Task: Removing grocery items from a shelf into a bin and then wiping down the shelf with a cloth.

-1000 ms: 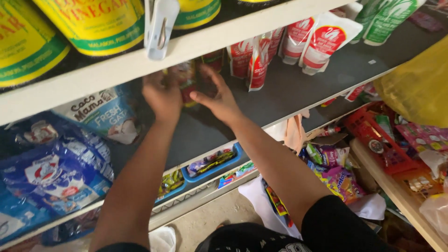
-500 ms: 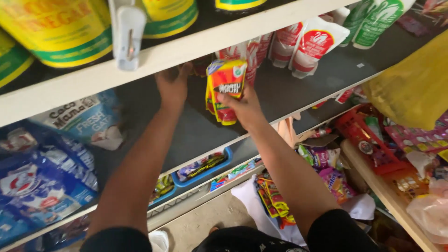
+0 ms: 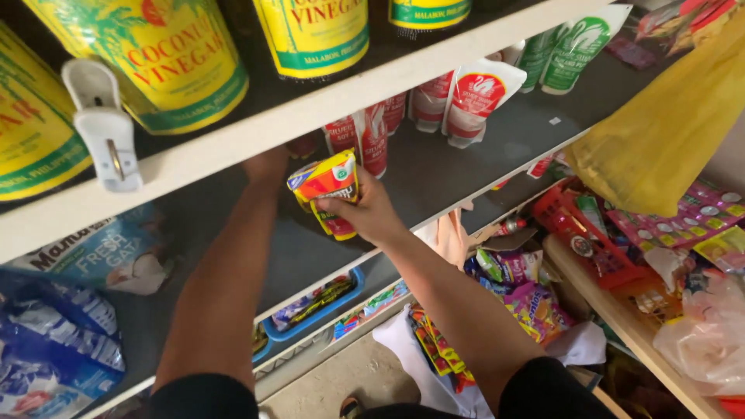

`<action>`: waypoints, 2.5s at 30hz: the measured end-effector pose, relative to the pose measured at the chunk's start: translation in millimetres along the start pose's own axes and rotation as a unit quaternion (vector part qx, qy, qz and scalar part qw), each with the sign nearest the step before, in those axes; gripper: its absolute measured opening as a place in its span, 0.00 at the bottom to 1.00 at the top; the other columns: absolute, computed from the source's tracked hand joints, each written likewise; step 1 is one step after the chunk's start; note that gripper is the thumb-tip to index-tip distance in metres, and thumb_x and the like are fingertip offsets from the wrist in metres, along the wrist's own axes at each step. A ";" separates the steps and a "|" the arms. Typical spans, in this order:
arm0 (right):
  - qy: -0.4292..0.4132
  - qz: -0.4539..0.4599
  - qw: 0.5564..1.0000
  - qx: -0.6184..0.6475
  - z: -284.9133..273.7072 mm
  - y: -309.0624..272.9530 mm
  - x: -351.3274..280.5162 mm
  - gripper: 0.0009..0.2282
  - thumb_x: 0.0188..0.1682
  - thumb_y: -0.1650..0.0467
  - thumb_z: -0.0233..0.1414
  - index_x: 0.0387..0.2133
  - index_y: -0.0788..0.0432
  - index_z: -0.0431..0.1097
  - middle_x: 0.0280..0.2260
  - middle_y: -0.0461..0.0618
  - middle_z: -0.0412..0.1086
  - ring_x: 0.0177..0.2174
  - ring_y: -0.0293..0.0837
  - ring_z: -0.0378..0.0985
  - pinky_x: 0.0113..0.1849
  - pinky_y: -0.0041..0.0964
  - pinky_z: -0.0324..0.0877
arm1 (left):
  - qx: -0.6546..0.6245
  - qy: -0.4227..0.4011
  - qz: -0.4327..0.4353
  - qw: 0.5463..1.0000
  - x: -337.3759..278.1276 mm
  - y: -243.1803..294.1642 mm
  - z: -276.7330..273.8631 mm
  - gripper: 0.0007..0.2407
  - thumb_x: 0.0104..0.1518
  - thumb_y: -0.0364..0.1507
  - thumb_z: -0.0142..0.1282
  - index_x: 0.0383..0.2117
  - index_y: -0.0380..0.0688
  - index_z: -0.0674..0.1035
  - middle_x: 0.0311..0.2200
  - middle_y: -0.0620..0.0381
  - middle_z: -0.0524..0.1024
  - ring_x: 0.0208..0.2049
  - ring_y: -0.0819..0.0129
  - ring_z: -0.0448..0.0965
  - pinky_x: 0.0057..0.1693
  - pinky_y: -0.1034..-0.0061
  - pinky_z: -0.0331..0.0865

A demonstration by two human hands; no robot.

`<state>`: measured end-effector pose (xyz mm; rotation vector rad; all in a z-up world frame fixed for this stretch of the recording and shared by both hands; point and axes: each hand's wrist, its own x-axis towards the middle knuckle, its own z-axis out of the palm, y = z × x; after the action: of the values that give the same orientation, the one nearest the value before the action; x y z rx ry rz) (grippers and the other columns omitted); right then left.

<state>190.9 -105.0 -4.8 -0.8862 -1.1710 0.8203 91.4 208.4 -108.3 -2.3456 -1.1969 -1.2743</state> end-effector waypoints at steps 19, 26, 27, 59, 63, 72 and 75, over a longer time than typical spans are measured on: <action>-0.113 -0.161 0.977 -0.082 -123.2 -46.8 -137.4 0.16 0.46 0.75 0.65 0.47 0.58 0.72 0.41 0.50 0.77 0.42 0.45 0.82 0.49 0.42 0.77 | -0.312 0.087 0.189 0.927 -105.5 261.2 -316.8 0.10 0.53 0.21 0.71 0.35 0.38 0.78 0.46 0.41 0.78 0.50 0.45 0.82 0.55 0.60 0.78; 0.081 0.085 0.980 0.164 -204.7 -12.0 -279.0 0.20 0.49 0.74 0.64 0.53 0.60 0.66 0.46 0.52 0.76 0.45 0.46 0.81 0.50 0.48 0.75 | -0.443 -0.116 0.052 0.888 -210.1 364.0 -218.2 0.09 0.55 0.20 0.65 0.42 0.38 0.84 0.52 0.43 0.76 0.52 0.50 0.82 0.57 0.65 0.78; 0.154 0.125 0.964 0.179 -221.0 6.3 -307.4 0.22 0.47 0.75 0.64 0.55 0.62 0.66 0.47 0.52 0.74 0.47 0.45 0.79 0.52 0.48 0.74 | -0.452 -0.139 0.014 0.881 -230.7 378.5 -200.8 0.08 0.57 0.21 0.65 0.42 0.39 0.84 0.53 0.44 0.76 0.53 0.50 0.82 0.58 0.66 0.78; 0.072 0.351 0.787 -0.503 -350.3 248.4 -453.4 0.30 0.54 0.61 0.54 0.70 0.49 0.52 0.66 0.60 0.53 0.58 0.59 0.64 0.58 0.53 0.65 | -0.199 -0.584 -0.279 0.736 -511.0 482.6 2.2 0.38 0.59 0.32 0.55 0.73 0.61 0.43 0.73 0.40 0.31 0.71 0.33 0.40 0.67 0.40 0.49; -0.015 0.422 0.725 -0.544 -345.1 233.4 -435.8 0.30 0.55 0.56 0.46 0.71 0.43 0.46 0.69 0.65 0.40 0.65 0.69 0.45 0.60 0.58 0.52 | -0.091 -0.647 -0.129 0.746 -512.1 467.7 -6.7 0.34 0.62 0.40 0.50 0.73 0.64 0.44 0.73 0.43 0.27 0.72 0.36 0.30 0.66 0.30 0.37; 0.040 0.335 0.694 -0.635 -319.3 211.7 -406.7 0.34 0.50 0.54 0.50 0.69 0.50 0.50 0.67 0.66 0.41 0.63 0.73 0.45 0.57 0.72 0.45 | -0.234 -0.447 -0.077 0.860 -420.2 434.9 -55.2 0.25 0.55 0.35 0.58 0.62 0.58 0.68 0.67 0.43 0.51 0.67 0.36 0.49 0.67 0.42 0.48; 0.093 0.139 0.772 -0.613 -297.5 175.5 -362.6 0.27 0.52 0.60 0.52 0.64 0.56 0.59 0.64 0.69 0.49 0.61 0.71 0.53 0.59 0.64 0.52 | -0.337 -0.270 -0.027 0.902 -338.9 402.4 -113.9 0.18 0.54 0.27 0.62 0.53 0.54 0.78 0.58 0.48 0.68 0.63 0.44 0.66 0.65 0.51 0.61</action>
<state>396.5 -397.0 -355.8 -2.2017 -1.3653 0.0494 221.6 -299.2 -230.9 -3.3633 -1.0590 -1.2329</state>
